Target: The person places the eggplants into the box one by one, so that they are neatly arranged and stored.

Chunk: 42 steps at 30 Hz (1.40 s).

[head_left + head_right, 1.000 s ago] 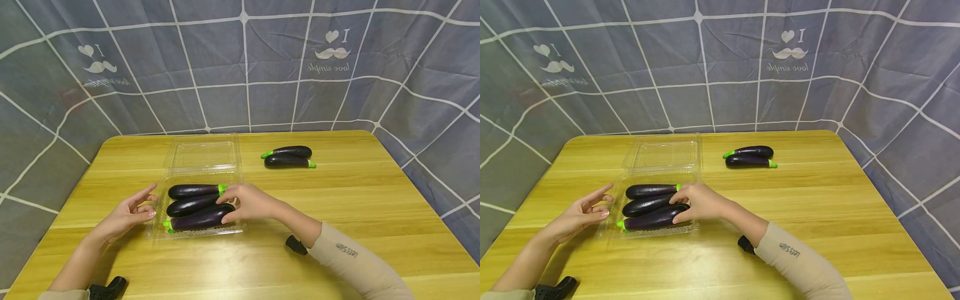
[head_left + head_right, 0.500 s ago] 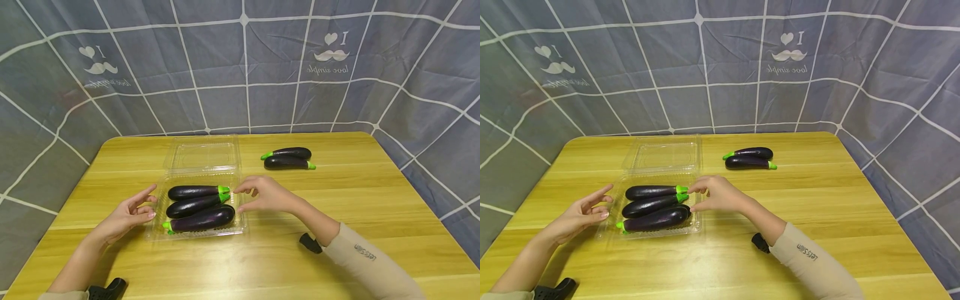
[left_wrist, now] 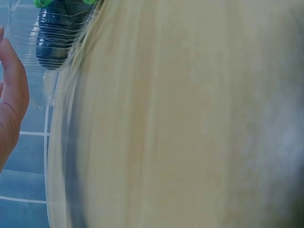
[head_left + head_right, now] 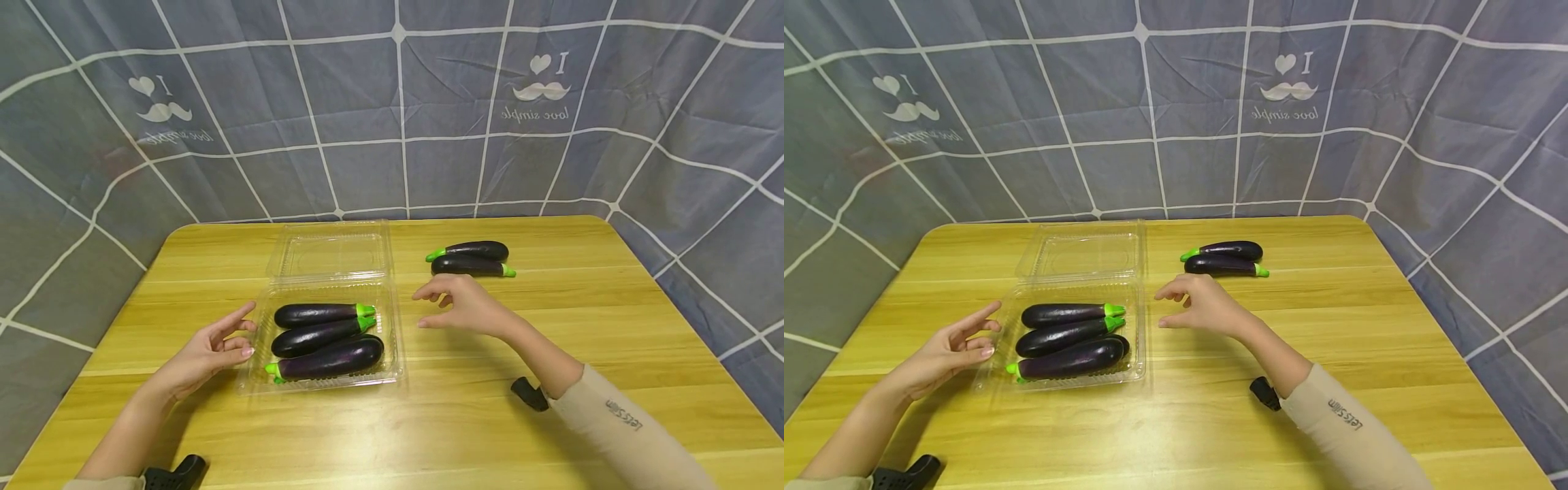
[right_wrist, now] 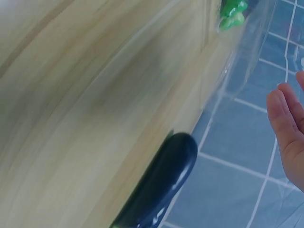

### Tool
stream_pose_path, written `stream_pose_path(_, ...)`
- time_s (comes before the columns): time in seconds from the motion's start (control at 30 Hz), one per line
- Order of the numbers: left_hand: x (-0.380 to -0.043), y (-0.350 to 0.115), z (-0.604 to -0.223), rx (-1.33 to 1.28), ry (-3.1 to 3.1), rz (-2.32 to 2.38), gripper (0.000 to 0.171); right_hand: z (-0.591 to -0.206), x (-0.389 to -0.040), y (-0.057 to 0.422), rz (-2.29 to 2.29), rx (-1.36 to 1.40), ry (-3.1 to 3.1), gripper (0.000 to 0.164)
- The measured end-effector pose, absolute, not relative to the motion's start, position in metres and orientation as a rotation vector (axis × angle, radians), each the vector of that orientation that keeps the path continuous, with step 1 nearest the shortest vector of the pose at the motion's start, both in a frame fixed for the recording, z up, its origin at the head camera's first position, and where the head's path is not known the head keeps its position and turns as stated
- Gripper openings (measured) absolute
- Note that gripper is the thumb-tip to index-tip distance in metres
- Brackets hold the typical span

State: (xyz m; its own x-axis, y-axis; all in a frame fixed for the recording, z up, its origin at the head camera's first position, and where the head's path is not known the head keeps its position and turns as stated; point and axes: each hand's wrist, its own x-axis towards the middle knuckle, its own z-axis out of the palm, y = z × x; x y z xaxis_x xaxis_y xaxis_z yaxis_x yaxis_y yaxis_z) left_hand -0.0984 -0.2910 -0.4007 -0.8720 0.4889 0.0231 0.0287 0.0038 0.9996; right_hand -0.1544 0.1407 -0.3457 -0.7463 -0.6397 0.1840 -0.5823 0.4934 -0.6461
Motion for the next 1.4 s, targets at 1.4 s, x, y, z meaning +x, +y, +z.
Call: stream_pose_path(1.4, -0.1, -0.29, -0.396, 0.511, 1.933, 1.935, 0.075, -0.363, -0.192, 0.247, -1.094, -0.681, 2.898, 0.037)
